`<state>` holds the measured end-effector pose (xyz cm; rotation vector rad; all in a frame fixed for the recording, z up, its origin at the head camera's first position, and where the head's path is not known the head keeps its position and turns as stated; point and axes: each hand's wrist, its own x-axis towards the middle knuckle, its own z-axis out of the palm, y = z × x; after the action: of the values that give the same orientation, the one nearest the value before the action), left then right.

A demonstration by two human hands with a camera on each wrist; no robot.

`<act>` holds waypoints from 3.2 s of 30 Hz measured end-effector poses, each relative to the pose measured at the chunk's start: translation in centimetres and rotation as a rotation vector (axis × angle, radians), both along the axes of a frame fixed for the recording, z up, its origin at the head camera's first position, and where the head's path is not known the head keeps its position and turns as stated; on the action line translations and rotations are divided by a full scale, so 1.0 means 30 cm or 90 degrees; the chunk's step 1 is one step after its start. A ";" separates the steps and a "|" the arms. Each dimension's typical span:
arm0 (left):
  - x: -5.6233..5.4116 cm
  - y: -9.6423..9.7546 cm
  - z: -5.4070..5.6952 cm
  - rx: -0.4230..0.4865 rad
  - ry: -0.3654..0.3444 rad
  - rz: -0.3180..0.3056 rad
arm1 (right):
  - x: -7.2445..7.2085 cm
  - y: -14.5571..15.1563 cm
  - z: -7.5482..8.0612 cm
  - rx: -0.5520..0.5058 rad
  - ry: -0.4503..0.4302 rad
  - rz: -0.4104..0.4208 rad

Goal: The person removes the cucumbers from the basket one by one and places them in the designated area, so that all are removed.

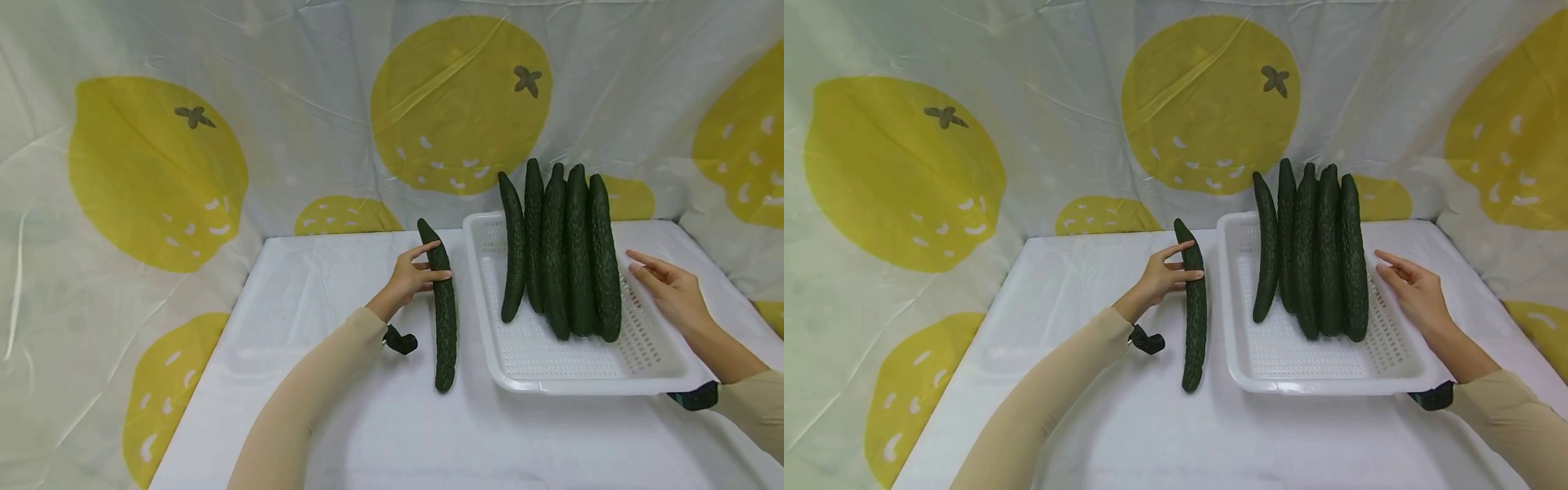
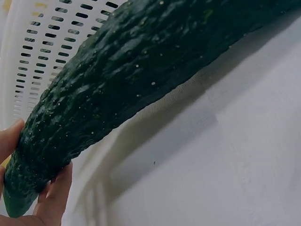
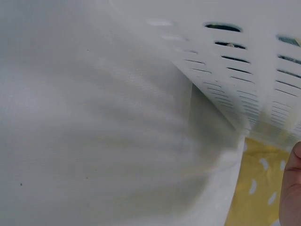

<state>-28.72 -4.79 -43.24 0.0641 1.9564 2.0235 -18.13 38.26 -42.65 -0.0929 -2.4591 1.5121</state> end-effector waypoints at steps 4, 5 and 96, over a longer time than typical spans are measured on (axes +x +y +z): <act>-0.007 0.004 -0.010 0.005 -0.002 -0.014 | -0.001 0.002 -0.002 0.001 -0.009 -0.002; -0.009 0.004 -0.013 0.008 -0.002 -0.019 | -0.002 0.002 -0.003 0.001 -0.009 -0.002; -0.002 -0.053 -0.032 -0.264 0.143 -0.010 | -0.003 0.004 -0.009 -0.022 -0.002 -0.003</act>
<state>-28.79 -6.38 -44.19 0.2167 2.4659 1.6189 -18.22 38.38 -42.92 -0.1068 -2.4343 1.5539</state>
